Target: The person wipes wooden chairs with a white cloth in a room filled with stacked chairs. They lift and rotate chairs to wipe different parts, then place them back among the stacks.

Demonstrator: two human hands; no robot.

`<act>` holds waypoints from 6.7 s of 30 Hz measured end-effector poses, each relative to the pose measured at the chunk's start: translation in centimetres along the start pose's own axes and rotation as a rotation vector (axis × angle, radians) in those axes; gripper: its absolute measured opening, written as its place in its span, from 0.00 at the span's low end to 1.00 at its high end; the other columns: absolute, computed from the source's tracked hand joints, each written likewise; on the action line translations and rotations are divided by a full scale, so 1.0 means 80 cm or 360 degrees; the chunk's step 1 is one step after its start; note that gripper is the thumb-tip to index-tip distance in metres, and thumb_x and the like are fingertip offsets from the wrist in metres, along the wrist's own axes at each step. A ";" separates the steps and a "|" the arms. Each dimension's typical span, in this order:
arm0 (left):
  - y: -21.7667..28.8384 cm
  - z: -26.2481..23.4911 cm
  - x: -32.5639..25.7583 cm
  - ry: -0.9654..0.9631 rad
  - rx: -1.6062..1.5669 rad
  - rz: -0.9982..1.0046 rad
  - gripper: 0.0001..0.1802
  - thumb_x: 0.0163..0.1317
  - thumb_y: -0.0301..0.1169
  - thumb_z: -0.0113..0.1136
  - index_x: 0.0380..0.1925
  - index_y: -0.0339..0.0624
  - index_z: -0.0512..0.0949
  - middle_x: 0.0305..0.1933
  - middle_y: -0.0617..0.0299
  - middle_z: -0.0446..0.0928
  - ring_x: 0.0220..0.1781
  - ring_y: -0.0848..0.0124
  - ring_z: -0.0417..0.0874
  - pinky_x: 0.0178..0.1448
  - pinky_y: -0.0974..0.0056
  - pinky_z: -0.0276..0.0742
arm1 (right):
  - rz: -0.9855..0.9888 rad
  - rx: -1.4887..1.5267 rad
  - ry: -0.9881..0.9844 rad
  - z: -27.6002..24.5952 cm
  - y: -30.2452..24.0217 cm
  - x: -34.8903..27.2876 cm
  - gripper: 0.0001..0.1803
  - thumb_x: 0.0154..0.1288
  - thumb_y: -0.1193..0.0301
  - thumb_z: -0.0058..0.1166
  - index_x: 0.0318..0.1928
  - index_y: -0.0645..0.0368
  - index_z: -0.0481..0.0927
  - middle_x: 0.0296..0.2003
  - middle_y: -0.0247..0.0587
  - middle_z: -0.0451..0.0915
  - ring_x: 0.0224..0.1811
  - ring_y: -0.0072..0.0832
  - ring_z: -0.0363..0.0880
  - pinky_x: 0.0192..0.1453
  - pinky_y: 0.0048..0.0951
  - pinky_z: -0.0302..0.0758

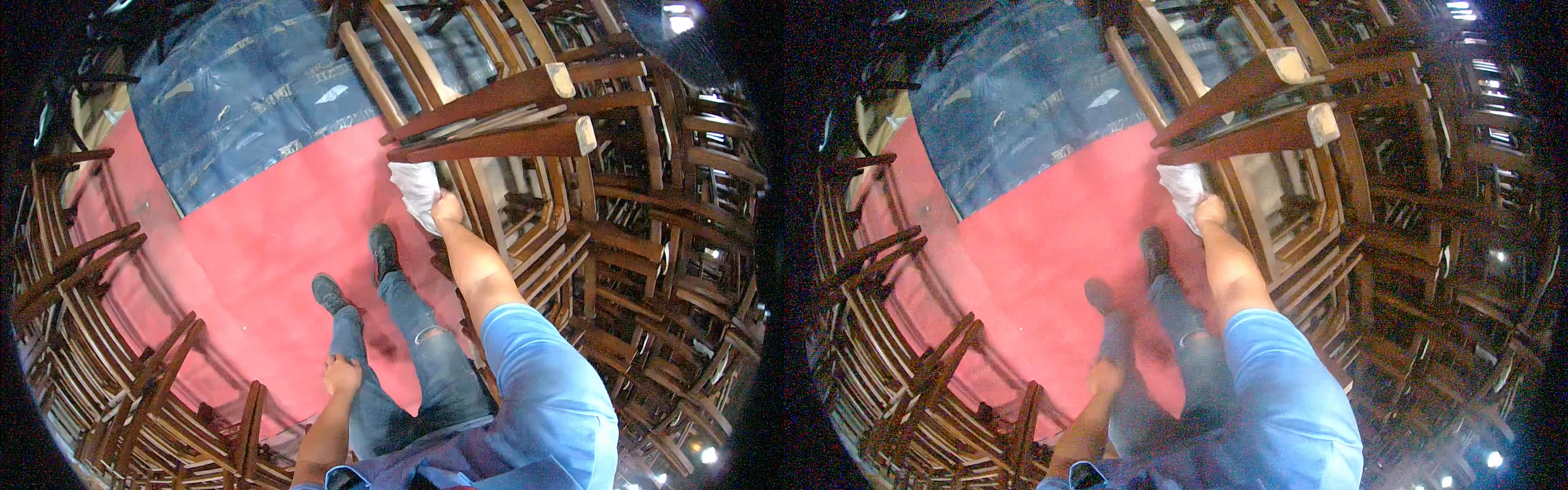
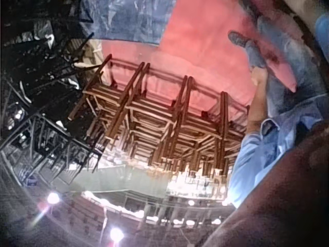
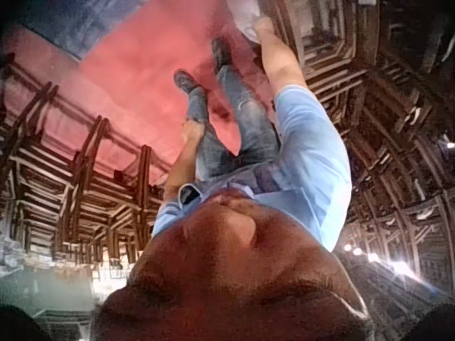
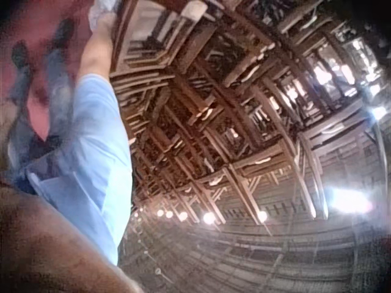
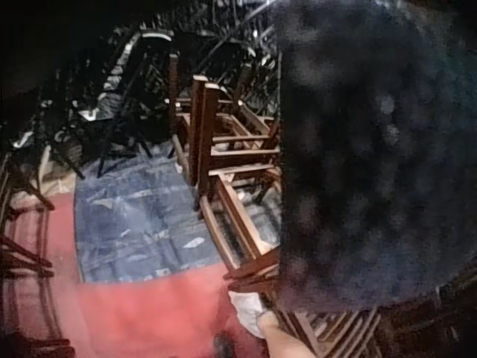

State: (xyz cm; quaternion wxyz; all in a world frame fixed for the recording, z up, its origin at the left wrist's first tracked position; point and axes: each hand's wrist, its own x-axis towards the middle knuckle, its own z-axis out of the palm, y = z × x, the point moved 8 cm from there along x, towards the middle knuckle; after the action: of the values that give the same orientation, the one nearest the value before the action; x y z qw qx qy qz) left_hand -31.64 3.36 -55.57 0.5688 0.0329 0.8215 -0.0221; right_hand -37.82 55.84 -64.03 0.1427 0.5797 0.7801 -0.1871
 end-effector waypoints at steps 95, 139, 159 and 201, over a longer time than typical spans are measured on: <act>0.283 -0.323 0.165 -0.0042 -0.0279 0.0741 0.14 0.67 0.39 0.58 0.41 0.39 0.81 0.33 0.57 0.82 0.34 0.69 0.82 0.41 0.61 0.78 | -0.0274 0.1520 -0.0060 -0.556 -0.004 0.078 0.34 0.54 0.84 0.64 0.63 0.62 0.69 0.57 0.39 0.76 0.59 0.28 0.75 0.65 0.34 0.72; 0.138 -0.570 0.189 0.0603 -0.0628 0.0346 0.10 0.58 0.35 0.61 0.37 0.42 0.80 0.46 0.50 0.79 0.51 0.47 0.77 0.57 0.49 0.74 | -0.0430 0.0070 -0.0330 -0.048 -0.356 0.195 0.44 0.59 0.65 0.67 0.71 0.59 0.57 0.48 0.59 0.82 0.51 0.54 0.82 0.54 0.43 0.77; 0.159 -0.552 0.190 0.0504 -0.0641 0.0251 0.10 0.60 0.35 0.59 0.39 0.43 0.80 0.50 0.51 0.77 0.53 0.46 0.74 0.59 0.47 0.72 | -0.0723 -0.0089 -0.0715 -0.105 -0.394 0.059 0.29 0.71 0.71 0.45 0.70 0.68 0.61 0.66 0.63 0.64 0.71 0.54 0.61 0.75 0.42 0.57; 0.155 -0.555 0.186 0.0472 -0.0651 0.0163 0.11 0.60 0.36 0.61 0.40 0.46 0.79 0.55 0.53 0.76 0.58 0.48 0.74 0.59 0.47 0.74 | -0.0115 0.0177 -0.0334 -0.031 -0.599 0.352 0.35 0.64 0.47 0.59 0.57 0.67 0.77 0.54 0.61 0.79 0.57 0.51 0.78 0.64 0.40 0.70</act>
State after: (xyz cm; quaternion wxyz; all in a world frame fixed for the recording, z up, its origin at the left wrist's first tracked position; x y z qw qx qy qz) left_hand -77.27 19.43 -53.86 0.4375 -0.0382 0.8805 0.1784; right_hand -91.86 68.62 -68.14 0.1843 0.5356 0.7696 -0.2947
